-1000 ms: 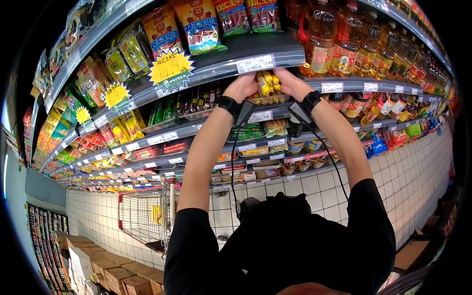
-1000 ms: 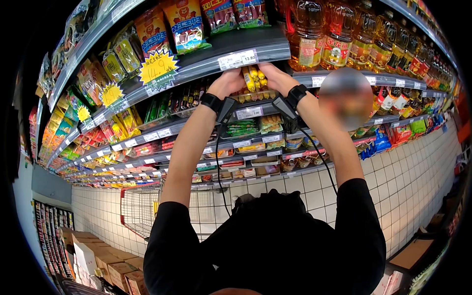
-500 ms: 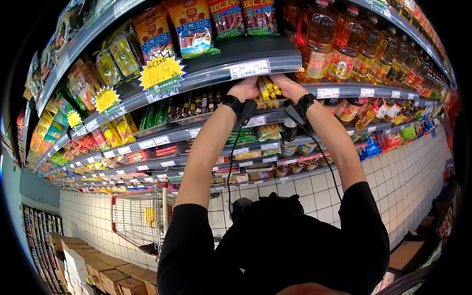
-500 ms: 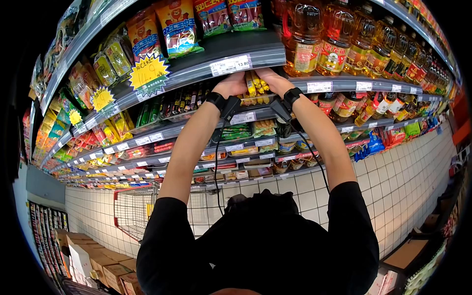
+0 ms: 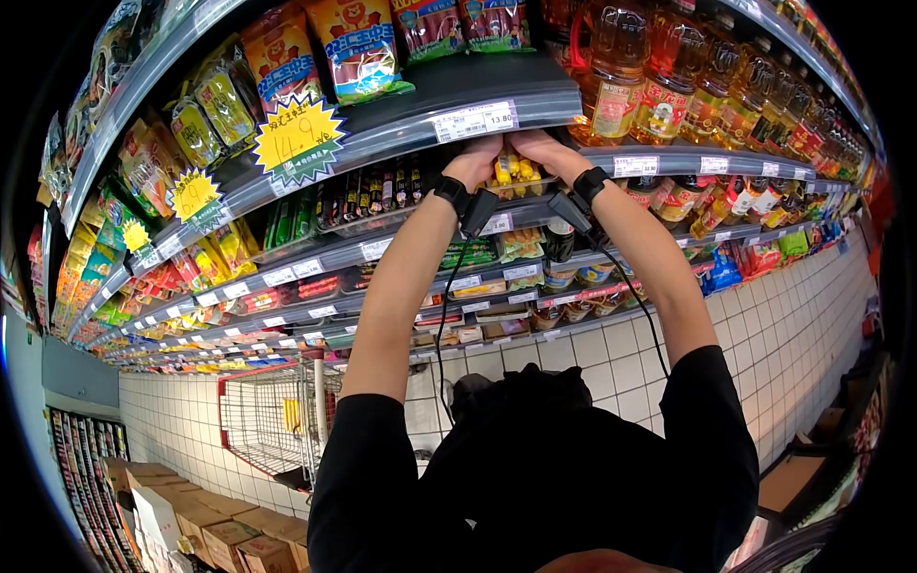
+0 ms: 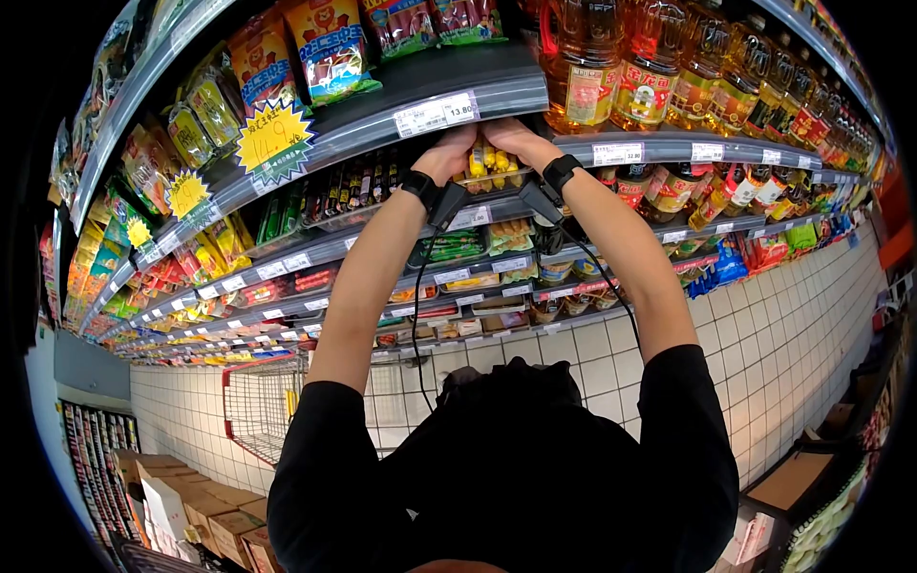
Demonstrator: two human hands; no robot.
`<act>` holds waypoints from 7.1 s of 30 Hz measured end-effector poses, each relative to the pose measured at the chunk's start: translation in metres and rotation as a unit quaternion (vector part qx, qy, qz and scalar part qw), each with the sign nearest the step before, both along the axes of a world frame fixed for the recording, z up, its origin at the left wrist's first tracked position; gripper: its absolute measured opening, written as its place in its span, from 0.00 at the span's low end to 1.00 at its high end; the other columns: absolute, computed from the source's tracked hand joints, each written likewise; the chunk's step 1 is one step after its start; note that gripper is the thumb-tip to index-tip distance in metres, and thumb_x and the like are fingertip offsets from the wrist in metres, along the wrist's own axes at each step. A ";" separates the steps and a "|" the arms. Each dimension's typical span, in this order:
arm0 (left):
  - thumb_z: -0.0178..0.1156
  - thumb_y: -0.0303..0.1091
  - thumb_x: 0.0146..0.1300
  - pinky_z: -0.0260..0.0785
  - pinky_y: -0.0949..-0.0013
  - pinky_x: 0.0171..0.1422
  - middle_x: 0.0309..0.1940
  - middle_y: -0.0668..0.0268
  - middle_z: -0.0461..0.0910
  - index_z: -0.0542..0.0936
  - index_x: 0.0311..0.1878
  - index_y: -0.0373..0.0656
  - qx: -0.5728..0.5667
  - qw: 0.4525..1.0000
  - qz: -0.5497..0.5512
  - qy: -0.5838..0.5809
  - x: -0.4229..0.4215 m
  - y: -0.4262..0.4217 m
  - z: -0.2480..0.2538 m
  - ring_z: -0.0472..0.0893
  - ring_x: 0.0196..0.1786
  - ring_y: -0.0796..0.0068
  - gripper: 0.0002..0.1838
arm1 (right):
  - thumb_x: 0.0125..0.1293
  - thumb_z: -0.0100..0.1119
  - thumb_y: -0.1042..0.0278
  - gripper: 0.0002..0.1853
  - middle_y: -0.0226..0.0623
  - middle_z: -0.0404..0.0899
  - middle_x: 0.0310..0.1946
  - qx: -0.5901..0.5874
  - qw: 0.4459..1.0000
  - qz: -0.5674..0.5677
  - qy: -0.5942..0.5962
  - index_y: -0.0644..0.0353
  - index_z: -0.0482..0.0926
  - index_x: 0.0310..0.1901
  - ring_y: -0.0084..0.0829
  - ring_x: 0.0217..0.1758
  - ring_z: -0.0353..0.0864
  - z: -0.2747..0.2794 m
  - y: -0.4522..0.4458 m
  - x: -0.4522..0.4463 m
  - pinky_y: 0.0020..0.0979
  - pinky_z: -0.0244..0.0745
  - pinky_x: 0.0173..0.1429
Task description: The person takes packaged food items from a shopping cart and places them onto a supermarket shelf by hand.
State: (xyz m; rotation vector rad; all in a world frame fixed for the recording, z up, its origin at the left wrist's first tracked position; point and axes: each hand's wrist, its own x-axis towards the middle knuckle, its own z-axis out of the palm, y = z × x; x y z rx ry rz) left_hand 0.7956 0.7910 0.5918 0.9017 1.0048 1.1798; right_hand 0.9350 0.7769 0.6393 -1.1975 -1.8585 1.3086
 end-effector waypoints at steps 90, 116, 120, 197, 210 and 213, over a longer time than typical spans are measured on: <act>0.51 0.41 0.66 0.71 0.56 0.63 0.53 0.47 0.81 0.79 0.58 0.44 0.196 0.767 -0.075 0.607 -0.017 -0.063 0.030 0.79 0.58 0.52 0.21 | 0.60 0.58 0.69 0.14 0.56 0.83 0.45 0.368 0.825 0.073 -0.422 0.69 0.82 0.45 0.51 0.49 0.84 0.009 0.000 -0.001 0.44 0.80 0.52; 0.55 0.42 0.65 0.70 0.58 0.63 0.54 0.52 0.82 0.81 0.57 0.44 0.188 0.771 -0.016 0.609 -0.016 -0.060 0.019 0.79 0.57 0.52 0.21 | 0.60 0.58 0.72 0.11 0.55 0.84 0.42 0.376 0.811 0.090 -0.439 0.69 0.82 0.42 0.51 0.47 0.84 0.013 -0.007 0.011 0.43 0.80 0.50; 0.55 0.43 0.65 0.69 0.56 0.65 0.54 0.52 0.81 0.82 0.55 0.44 0.213 0.725 0.072 0.652 -0.014 -0.078 0.027 0.79 0.58 0.53 0.20 | 0.62 0.56 0.70 0.11 0.56 0.83 0.39 0.438 0.839 0.067 -0.316 0.69 0.82 0.38 0.53 0.44 0.83 0.013 -0.026 0.024 0.46 0.79 0.50; 0.50 0.31 0.75 0.72 0.70 0.54 0.44 0.55 0.85 0.79 0.48 0.34 0.032 0.555 0.826 0.094 -0.043 -1.087 -0.068 0.83 0.46 0.71 0.12 | 0.73 0.52 0.72 0.16 0.37 0.83 0.48 -0.113 0.789 0.603 0.035 0.64 0.73 0.60 0.21 0.44 0.82 -0.062 -0.717 -0.261 0.22 0.74 0.46; 0.50 0.31 0.75 0.71 0.73 0.52 0.43 0.59 0.86 0.80 0.47 0.36 -0.032 0.621 0.777 0.099 -0.269 -1.126 -0.062 0.83 0.46 0.74 0.11 | 0.73 0.50 0.73 0.14 0.37 0.83 0.49 -0.130 0.835 0.534 0.021 0.65 0.74 0.58 0.21 0.44 0.81 -0.094 -0.729 -0.412 0.22 0.73 0.47; 0.50 0.31 0.75 0.71 0.72 0.53 0.43 0.58 0.86 0.80 0.47 0.35 -0.041 0.627 0.774 0.078 -0.308 -1.127 -0.062 0.84 0.46 0.73 0.12 | 0.72 0.52 0.72 0.15 0.38 0.83 0.48 -0.119 0.835 0.537 -0.018 0.66 0.74 0.58 0.22 0.46 0.81 -0.104 -0.736 -0.434 0.24 0.75 0.51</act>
